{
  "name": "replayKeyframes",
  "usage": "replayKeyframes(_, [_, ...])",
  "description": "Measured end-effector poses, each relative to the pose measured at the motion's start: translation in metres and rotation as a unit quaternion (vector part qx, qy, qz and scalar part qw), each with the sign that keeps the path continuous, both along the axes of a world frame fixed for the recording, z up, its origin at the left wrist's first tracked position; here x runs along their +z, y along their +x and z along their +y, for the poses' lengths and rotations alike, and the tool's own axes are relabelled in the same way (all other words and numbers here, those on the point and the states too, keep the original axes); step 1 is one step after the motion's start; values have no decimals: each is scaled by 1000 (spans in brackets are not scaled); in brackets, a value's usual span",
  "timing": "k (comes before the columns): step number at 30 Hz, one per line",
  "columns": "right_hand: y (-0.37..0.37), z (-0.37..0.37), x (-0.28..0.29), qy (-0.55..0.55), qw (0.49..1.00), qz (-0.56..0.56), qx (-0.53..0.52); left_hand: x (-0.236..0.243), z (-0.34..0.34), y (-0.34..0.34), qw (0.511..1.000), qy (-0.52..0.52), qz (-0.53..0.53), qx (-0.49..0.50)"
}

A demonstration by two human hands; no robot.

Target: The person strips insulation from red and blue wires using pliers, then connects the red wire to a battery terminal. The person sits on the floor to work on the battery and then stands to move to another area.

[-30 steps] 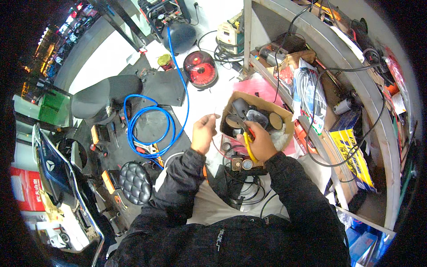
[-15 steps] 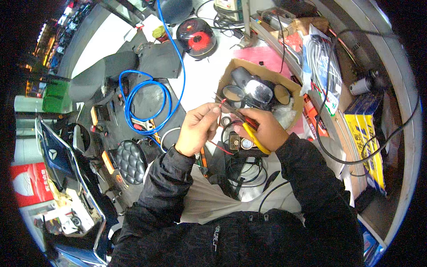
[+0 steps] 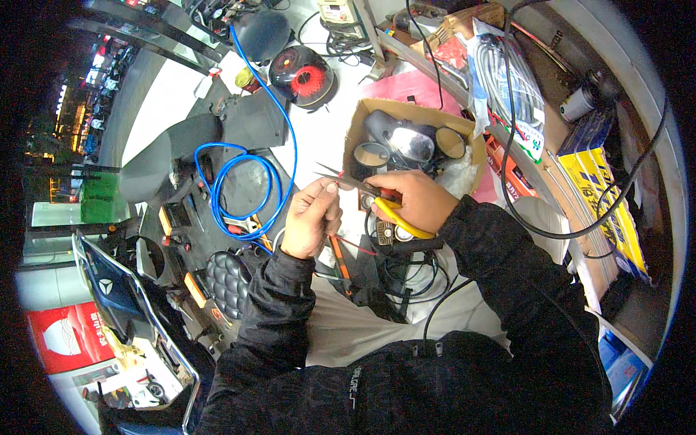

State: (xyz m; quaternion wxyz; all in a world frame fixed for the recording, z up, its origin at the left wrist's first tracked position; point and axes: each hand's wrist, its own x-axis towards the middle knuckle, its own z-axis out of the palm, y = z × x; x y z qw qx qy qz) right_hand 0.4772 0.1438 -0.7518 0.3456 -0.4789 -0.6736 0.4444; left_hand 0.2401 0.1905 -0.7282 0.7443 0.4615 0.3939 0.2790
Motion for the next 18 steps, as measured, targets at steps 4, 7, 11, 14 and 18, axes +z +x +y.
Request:
replayKeyframes(4, [-3,4,-7,22,1000,14,-12,-3,4,0,1000,-7,-4,-4])
replayKeyframes(7, [-3,4,-13,34,999,-16,-22,-6,6,1,1000,-1,4,-8])
replayKeyframes(11, [-1,4,-17,28,999,-26,-21,-10,9,0,1000,-6,13,-12])
replayKeyframes(14, [-3,7,-15,40,998,-40,-33,-14,9,0,996,56,67,9])
replayKeyframes(18, [-9,11,-11,77,993,-63,-57,-22,7,7,979,166,55,106])
